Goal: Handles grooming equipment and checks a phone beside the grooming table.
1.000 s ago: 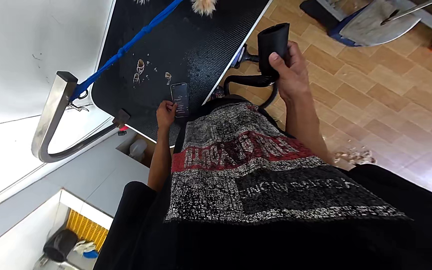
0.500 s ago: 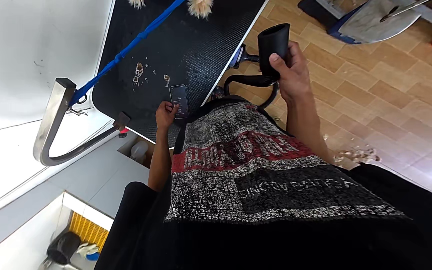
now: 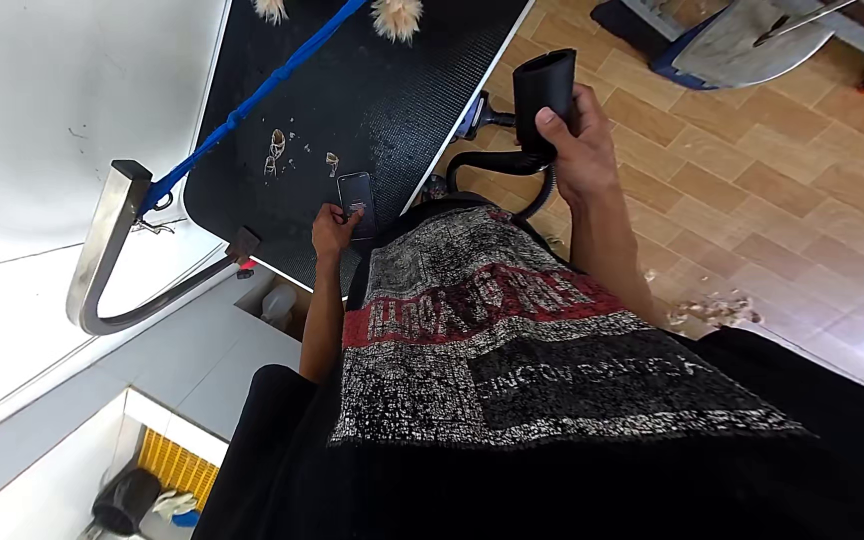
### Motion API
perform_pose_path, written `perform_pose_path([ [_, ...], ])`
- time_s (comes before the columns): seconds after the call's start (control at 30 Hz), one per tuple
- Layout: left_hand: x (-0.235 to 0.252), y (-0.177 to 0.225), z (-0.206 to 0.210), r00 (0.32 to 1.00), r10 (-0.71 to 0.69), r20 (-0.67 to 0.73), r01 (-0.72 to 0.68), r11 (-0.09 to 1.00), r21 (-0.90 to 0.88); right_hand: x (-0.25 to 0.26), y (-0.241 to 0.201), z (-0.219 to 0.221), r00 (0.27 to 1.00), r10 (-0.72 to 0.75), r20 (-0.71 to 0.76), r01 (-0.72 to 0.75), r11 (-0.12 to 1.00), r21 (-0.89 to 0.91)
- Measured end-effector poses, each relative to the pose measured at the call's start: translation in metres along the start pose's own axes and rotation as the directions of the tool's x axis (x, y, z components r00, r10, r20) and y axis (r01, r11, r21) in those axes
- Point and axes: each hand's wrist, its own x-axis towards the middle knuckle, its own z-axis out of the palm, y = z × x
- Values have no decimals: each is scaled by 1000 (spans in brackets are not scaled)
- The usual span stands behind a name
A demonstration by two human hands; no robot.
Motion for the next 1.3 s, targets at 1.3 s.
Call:
perform_pose_path([
  [1.3,0,58,49,914,36,-405,38,984,172,2,-4,-14,995,90,35,-88,995,-57],
])
